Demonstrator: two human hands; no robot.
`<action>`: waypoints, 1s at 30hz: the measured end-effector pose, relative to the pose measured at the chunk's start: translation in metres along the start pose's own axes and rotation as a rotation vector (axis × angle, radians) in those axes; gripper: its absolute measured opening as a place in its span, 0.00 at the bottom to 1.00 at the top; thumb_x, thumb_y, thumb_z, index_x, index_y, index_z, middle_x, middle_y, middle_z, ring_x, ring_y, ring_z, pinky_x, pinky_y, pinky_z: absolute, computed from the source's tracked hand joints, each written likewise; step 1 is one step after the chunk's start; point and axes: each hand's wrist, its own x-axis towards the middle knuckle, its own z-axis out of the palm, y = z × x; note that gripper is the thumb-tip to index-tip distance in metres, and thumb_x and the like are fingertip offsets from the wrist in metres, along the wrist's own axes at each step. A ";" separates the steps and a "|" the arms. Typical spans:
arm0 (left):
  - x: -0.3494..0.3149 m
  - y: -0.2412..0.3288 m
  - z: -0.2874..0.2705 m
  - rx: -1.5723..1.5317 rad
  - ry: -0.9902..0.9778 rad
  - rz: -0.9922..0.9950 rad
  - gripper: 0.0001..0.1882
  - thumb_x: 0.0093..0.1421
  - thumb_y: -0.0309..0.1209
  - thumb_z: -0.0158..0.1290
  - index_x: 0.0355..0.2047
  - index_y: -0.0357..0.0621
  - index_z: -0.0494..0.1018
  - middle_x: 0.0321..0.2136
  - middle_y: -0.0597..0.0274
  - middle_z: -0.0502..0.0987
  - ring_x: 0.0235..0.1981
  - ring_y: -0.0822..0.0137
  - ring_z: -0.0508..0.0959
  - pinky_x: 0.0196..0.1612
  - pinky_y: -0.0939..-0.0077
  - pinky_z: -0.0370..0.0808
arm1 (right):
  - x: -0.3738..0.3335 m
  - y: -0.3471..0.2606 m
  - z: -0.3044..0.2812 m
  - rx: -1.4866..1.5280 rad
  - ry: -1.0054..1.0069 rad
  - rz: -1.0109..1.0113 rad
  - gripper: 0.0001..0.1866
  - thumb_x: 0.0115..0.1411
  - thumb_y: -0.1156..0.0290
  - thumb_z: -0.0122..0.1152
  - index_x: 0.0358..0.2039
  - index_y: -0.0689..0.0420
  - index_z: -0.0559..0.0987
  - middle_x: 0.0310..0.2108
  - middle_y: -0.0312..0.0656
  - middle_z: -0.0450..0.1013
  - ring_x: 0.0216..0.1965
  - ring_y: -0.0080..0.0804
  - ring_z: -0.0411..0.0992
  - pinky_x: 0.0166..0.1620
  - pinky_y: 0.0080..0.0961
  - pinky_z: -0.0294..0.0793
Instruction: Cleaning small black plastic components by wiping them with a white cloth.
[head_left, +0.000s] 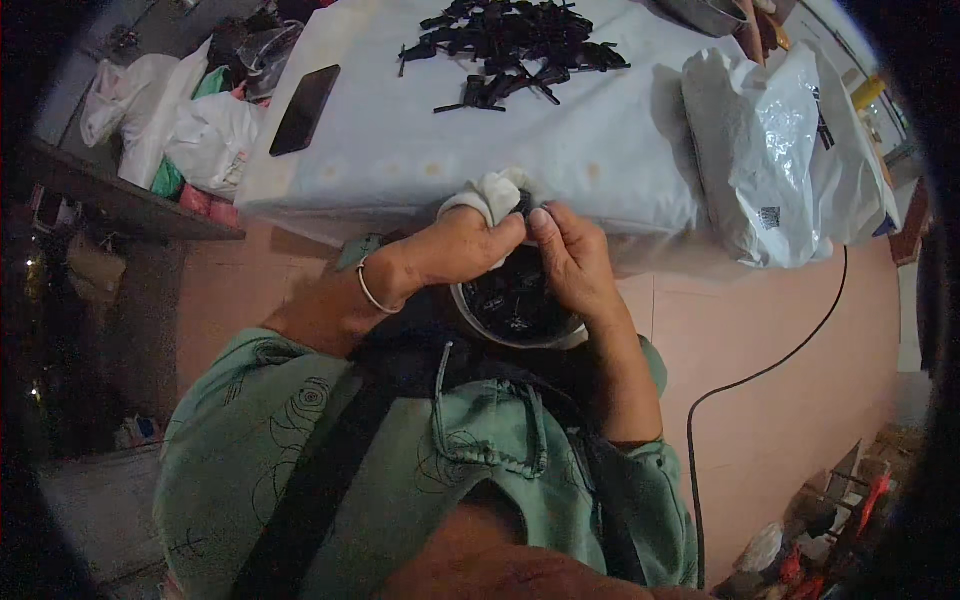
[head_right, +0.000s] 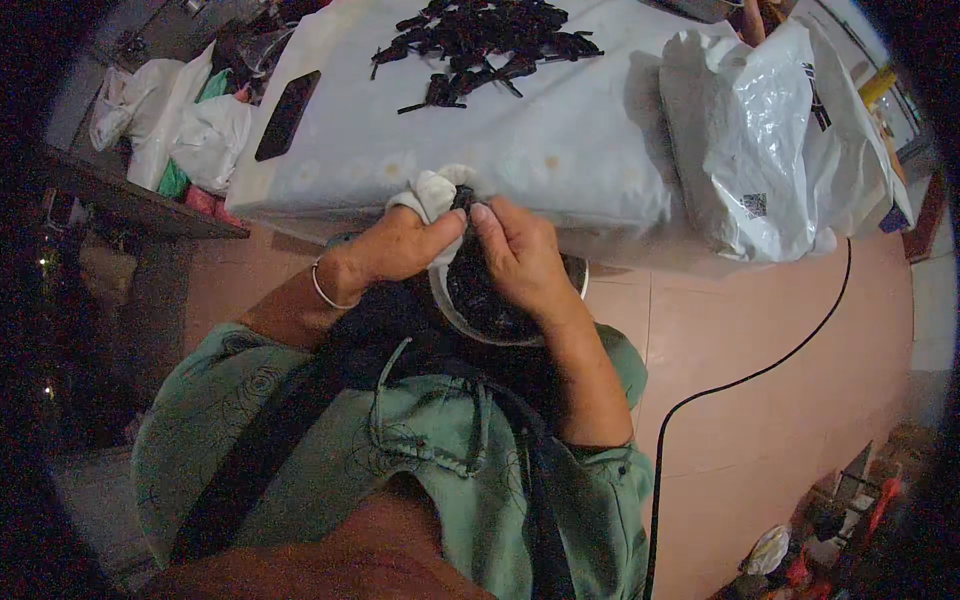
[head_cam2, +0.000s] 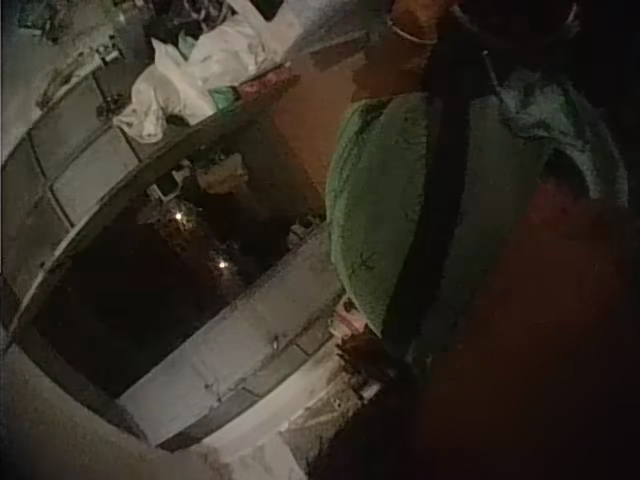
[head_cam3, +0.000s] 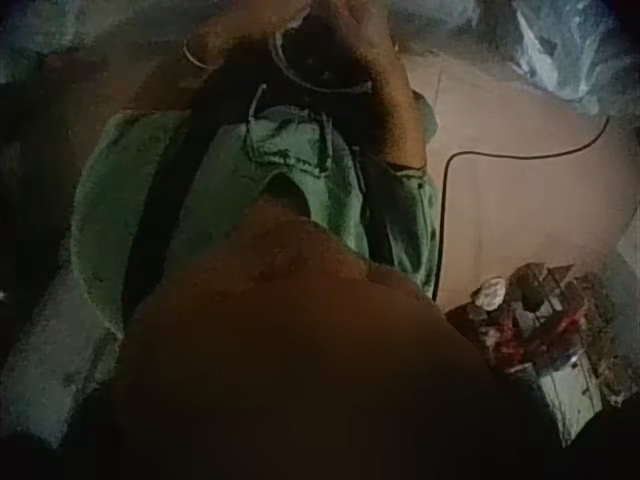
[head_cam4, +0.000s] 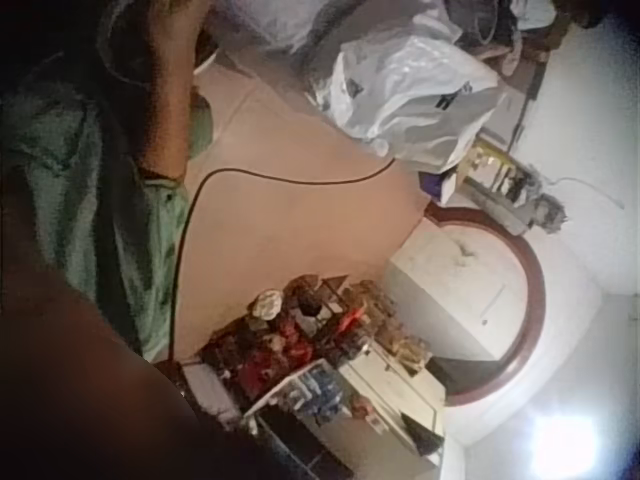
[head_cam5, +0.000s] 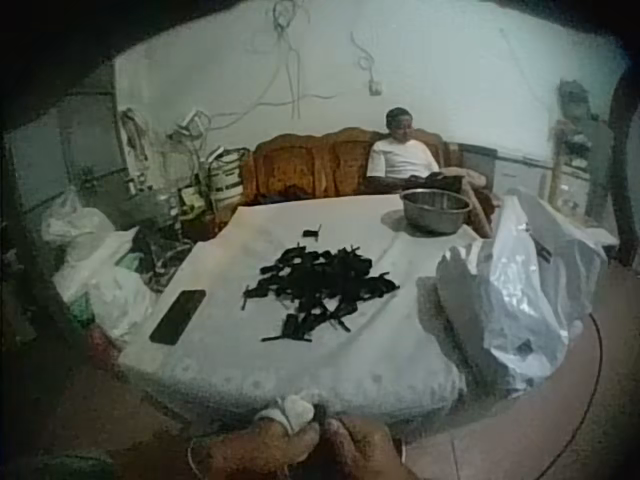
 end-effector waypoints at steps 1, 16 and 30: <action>0.000 -0.003 0.001 0.000 -0.001 0.000 0.13 0.52 0.31 0.42 0.37 0.37 0.64 0.30 0.51 0.69 0.32 0.61 0.69 0.37 0.71 0.67 | 0.000 -0.004 -0.002 -0.025 -0.006 0.008 0.10 0.59 0.69 0.48 0.25 0.61 0.69 0.21 0.30 0.65 0.26 0.15 0.60 0.30 0.14 0.62; -0.003 -0.005 -0.001 0.054 -0.089 0.085 0.12 0.54 0.31 0.41 0.38 0.39 0.65 0.26 0.56 0.70 0.29 0.66 0.69 0.35 0.71 0.67 | -0.004 -0.006 0.000 0.241 -0.003 0.033 0.11 0.60 0.66 0.46 0.26 0.60 0.71 0.22 0.27 0.64 0.26 0.13 0.58 0.30 0.13 0.60; -0.005 -0.004 0.009 0.411 0.058 0.264 0.12 0.53 0.31 0.41 0.35 0.37 0.66 0.32 0.42 0.69 0.36 0.46 0.70 0.39 0.63 0.66 | -0.002 -0.006 0.013 0.070 0.042 0.012 0.14 0.60 0.65 0.44 0.25 0.63 0.68 0.15 0.45 0.62 0.19 0.27 0.57 0.26 0.25 0.63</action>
